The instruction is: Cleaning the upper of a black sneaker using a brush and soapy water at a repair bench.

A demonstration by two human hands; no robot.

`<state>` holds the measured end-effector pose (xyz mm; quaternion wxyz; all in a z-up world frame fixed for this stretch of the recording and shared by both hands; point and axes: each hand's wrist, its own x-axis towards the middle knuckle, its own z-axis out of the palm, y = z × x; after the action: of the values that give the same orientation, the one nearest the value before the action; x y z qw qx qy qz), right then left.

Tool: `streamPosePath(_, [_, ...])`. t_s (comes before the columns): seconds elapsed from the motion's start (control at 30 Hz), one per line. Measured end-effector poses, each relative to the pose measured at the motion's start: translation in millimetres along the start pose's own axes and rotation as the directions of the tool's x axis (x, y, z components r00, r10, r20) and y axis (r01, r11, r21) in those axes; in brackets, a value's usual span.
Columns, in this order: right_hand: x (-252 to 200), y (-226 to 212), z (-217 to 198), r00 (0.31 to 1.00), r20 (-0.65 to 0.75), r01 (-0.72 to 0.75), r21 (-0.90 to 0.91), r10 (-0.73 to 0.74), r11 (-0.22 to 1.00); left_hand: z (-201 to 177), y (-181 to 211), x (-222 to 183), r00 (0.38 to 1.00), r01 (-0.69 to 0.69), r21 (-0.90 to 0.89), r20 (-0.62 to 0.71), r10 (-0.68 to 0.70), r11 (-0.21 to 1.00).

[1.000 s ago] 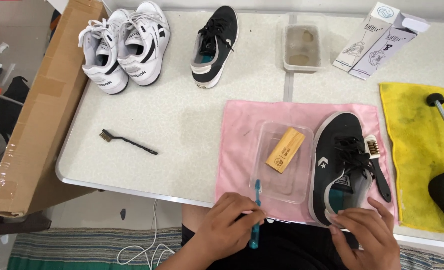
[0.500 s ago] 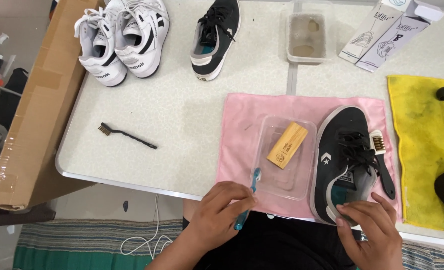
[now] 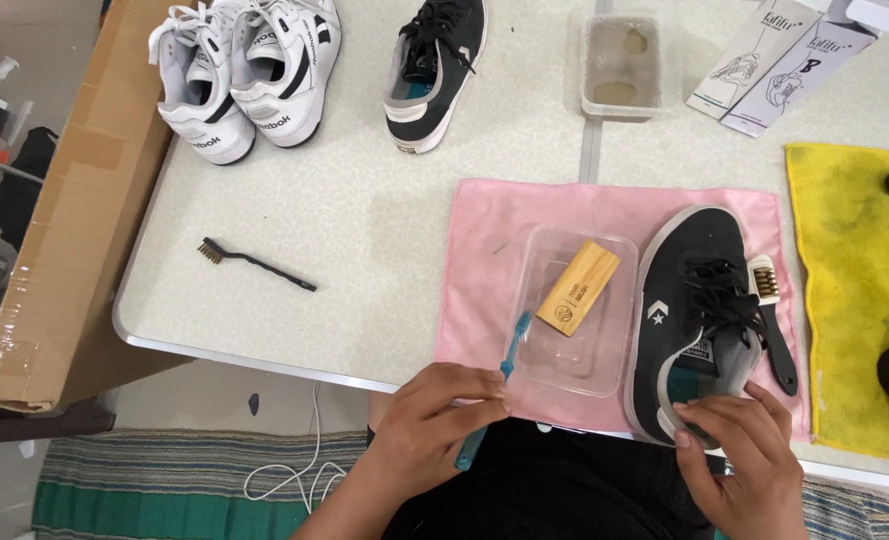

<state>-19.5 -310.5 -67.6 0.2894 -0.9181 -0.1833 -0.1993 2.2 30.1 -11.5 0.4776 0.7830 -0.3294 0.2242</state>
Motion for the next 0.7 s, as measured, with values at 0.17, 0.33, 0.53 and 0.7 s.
streamPosePath(0.17, [-2.5, 1.9, 0.8, 1.0, 0.006, -0.005, -0.003, 0.005, 1.0, -4.8, 3.0, 0.6, 0.997, 0.06, 0.044, 0.036, -0.061, 0.997])
streamPosePath(0.33, [-5.3, 5.1, -0.6, 0.999, -0.035, 0.006, 0.001, -0.006, 1.0, -7.0, 3.4, 4.2, 0.998, 0.056, 0.08, 0.014, -0.057, 0.995])
streamPosePath(0.53, [-7.6, 56.9, -9.7, 0.937, -0.309, -0.231, -0.199, 0.162, 0.953, -8.2, 4.4, 9.4, 1.0, 0.029, 0.058, -0.013, -0.028, 0.998])
streamPosePath(0.7, [9.5, 97.4, -2.6, 0.751, 0.092, -0.536, -0.494, 0.654, 0.685, 4.8, 8.6, -1.3, 0.971, 0.171, -0.116, -0.149, -0.188, 0.978])
